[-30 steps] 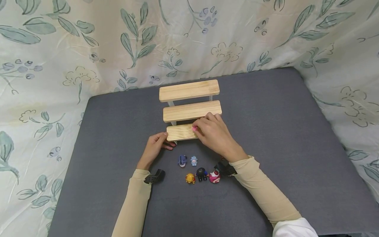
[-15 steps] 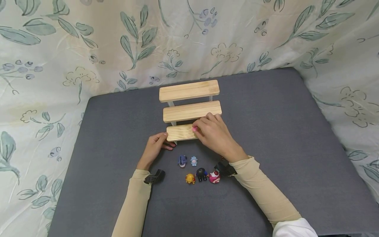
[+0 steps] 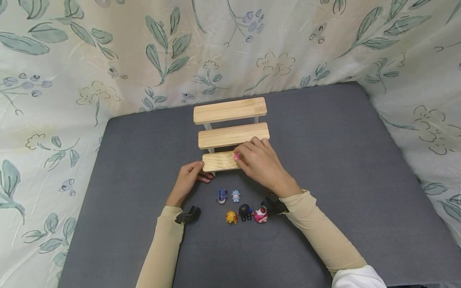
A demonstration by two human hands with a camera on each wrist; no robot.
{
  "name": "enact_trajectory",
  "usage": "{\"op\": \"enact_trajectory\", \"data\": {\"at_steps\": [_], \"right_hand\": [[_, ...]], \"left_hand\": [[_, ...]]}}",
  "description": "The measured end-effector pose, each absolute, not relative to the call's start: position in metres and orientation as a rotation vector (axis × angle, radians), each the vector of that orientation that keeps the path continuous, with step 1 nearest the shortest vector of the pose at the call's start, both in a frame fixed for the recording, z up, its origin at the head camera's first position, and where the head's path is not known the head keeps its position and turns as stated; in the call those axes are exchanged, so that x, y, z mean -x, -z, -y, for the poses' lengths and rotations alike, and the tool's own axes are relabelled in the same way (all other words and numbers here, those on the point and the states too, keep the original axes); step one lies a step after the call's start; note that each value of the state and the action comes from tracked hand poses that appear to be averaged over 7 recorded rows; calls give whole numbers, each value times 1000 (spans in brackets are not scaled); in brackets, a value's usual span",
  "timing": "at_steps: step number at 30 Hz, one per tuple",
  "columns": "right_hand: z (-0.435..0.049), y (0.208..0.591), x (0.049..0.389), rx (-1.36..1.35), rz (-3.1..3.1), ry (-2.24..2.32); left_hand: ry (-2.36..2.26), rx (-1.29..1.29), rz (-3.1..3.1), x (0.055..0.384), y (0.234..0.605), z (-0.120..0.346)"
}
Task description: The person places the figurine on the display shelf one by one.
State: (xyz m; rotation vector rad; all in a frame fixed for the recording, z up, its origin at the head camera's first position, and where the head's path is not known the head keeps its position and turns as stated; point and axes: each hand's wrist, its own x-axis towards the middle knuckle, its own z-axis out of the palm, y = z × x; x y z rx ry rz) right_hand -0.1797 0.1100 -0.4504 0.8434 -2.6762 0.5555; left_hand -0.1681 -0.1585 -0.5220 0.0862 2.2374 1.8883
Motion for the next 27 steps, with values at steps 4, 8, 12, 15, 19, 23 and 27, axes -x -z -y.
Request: {"op": "enact_trajectory", "data": {"at_steps": [4,8,12,15,19,23,27], "right_hand": [[-111,448,178,-848,2660,-555],[-113,443,174,-862,2627,-561],[-114,436,170,-874,2605,-594],[-113,431,166,-898,2612,-657],[-113,424,160,-988,2626,-750],[-111,420,155,-1082,2645,-772],[-110,418,150,-1150,2692,-737]], "left_hand": [[-1885,-88,-2245,167,522,158],[-1885,-87,-2250,166,522,157],[-1901,-93,-2247,166,523,157],[-1909,-103,-2244,166,523,156],[-1914,-103,-2243,166,523,156],[-1910,-95,-2248,166,524,156],[-1895,-91,-2263,166,524,155]]}}
